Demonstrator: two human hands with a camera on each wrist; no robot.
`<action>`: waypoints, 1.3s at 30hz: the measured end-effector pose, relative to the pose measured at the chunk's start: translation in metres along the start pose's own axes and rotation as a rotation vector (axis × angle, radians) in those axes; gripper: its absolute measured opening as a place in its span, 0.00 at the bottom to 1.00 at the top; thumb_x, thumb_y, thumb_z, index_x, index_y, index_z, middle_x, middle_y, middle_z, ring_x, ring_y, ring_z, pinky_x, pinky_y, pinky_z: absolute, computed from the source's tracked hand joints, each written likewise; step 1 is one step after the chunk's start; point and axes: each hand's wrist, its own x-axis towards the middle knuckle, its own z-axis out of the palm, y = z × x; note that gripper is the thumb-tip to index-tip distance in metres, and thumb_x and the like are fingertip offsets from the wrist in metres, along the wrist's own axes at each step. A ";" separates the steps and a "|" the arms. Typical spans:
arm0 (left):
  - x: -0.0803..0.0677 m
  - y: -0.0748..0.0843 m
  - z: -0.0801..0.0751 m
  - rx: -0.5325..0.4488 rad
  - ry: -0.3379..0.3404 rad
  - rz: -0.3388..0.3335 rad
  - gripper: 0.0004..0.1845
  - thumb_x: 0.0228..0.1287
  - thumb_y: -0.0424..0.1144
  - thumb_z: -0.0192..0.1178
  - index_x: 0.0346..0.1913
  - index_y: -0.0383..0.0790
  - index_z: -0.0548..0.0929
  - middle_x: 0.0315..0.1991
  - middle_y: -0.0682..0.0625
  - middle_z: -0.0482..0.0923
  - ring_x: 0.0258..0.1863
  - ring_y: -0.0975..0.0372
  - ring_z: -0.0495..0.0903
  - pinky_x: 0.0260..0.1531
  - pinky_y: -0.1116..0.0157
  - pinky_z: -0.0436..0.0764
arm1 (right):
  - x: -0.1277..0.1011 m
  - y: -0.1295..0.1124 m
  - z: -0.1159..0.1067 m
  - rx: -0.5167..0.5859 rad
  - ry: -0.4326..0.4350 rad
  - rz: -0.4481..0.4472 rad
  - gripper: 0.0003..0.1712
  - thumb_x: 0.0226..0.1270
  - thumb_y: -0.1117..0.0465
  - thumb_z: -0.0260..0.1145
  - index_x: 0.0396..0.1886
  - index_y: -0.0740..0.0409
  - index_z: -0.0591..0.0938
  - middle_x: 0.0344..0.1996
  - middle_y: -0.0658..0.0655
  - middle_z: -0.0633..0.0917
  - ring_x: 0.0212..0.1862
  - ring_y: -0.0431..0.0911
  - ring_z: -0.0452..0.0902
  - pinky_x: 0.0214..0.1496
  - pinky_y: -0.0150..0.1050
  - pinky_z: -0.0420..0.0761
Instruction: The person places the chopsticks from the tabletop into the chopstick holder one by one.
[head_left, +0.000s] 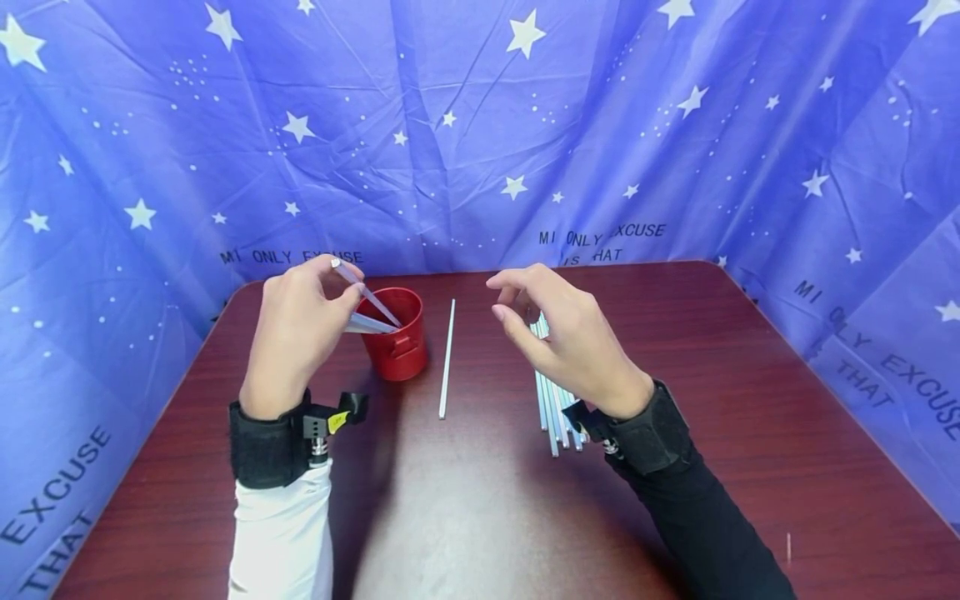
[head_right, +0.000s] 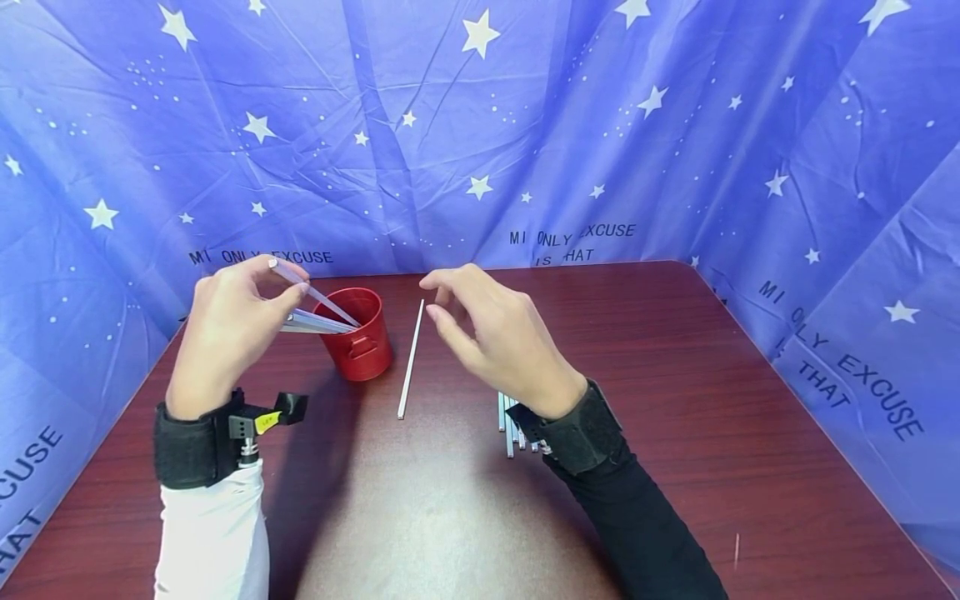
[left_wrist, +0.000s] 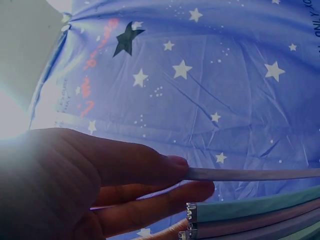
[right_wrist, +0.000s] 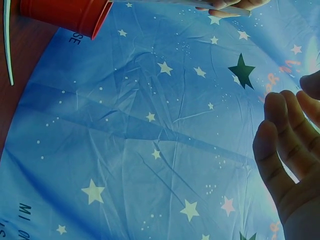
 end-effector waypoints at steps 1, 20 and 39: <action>0.000 0.000 0.000 0.009 -0.006 -0.002 0.09 0.73 0.36 0.62 0.47 0.38 0.90 0.40 0.40 0.92 0.42 0.46 0.88 0.37 0.56 0.76 | 0.000 0.000 0.001 0.001 -0.005 0.001 0.17 0.70 0.70 0.72 0.57 0.63 0.83 0.37 0.53 0.84 0.35 0.40 0.80 0.40 0.34 0.81; 0.001 0.000 -0.002 0.075 -0.144 -0.072 0.17 0.78 0.43 0.58 0.52 0.37 0.93 0.43 0.40 0.92 0.40 0.47 0.82 0.36 0.55 0.76 | -0.002 -0.001 0.018 -0.006 -0.092 -0.006 0.14 0.73 0.67 0.70 0.55 0.61 0.84 0.38 0.52 0.85 0.38 0.41 0.84 0.40 0.36 0.83; -0.001 0.020 0.015 -0.098 0.066 0.059 0.15 0.81 0.39 0.55 0.53 0.39 0.90 0.48 0.44 0.91 0.38 0.50 0.84 0.38 0.56 0.75 | -0.035 -0.015 0.083 -0.163 -0.819 0.075 0.25 0.76 0.60 0.70 0.69 0.57 0.81 0.64 0.60 0.84 0.60 0.54 0.84 0.61 0.50 0.87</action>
